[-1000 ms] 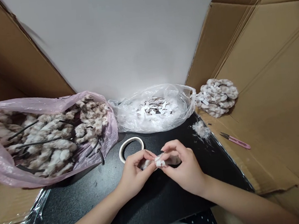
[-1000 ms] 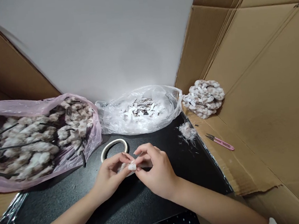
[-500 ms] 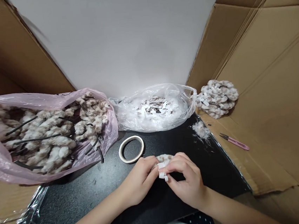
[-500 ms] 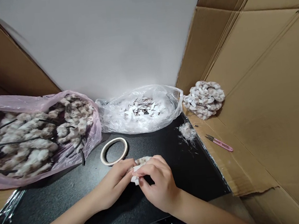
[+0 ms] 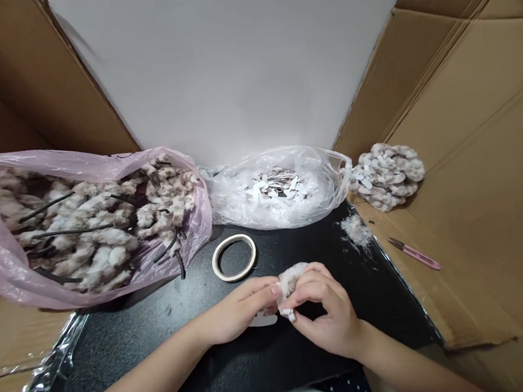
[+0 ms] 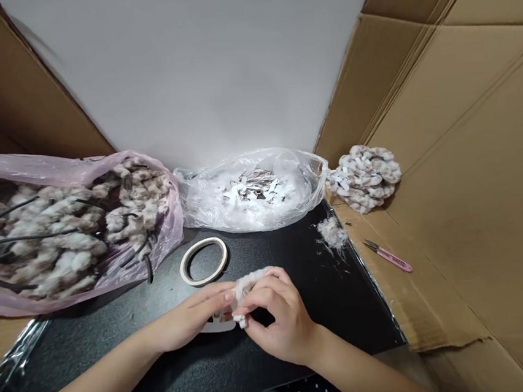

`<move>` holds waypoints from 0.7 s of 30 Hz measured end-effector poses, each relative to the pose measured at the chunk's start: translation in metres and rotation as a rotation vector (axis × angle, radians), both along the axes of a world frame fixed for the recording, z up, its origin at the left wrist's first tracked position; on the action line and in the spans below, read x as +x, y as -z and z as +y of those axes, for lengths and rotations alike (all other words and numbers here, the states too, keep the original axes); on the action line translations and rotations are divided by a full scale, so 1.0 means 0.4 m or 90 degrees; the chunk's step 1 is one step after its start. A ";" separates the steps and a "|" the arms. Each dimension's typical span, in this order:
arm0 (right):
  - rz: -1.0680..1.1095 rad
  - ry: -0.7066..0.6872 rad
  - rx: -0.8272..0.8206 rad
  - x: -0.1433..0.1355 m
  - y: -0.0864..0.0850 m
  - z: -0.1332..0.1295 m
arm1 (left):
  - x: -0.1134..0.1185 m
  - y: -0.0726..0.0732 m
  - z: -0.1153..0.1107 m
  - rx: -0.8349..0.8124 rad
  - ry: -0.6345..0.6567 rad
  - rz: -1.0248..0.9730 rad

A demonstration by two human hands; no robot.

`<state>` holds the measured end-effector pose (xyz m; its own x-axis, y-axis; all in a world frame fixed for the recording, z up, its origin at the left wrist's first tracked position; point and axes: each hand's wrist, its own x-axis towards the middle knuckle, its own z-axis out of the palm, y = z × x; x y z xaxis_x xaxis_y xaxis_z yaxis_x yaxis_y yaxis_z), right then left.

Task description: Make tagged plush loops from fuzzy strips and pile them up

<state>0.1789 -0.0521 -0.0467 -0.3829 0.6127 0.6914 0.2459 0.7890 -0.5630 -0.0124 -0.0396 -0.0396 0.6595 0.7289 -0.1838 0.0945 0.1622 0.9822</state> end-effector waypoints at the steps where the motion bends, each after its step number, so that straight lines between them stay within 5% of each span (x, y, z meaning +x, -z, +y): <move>1: -0.006 -0.028 -0.015 0.008 -0.001 -0.001 | -0.001 -0.005 0.002 0.053 -0.013 0.028; 4: 0.011 -0.099 -0.048 0.039 -0.018 0.000 | -0.001 -0.015 0.005 0.252 -0.023 0.106; 8: 0.029 -0.045 -0.161 0.055 -0.061 0.035 | 0.005 0.010 -0.001 0.512 -0.052 0.211; 14: -0.011 -0.060 -0.603 0.005 -0.057 0.118 | 0.001 0.053 -0.002 0.876 -0.165 0.252; 21: -0.024 -0.055 -0.778 -0.004 -0.064 0.136 | 0.004 0.048 -0.002 1.034 -0.203 0.270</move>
<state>0.1774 0.0025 -0.0212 -0.4614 0.8222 -0.3333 0.2513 -0.2392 -0.9379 -0.0109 -0.0405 -0.0588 0.5657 0.4130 0.7137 0.5372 -0.8413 0.0611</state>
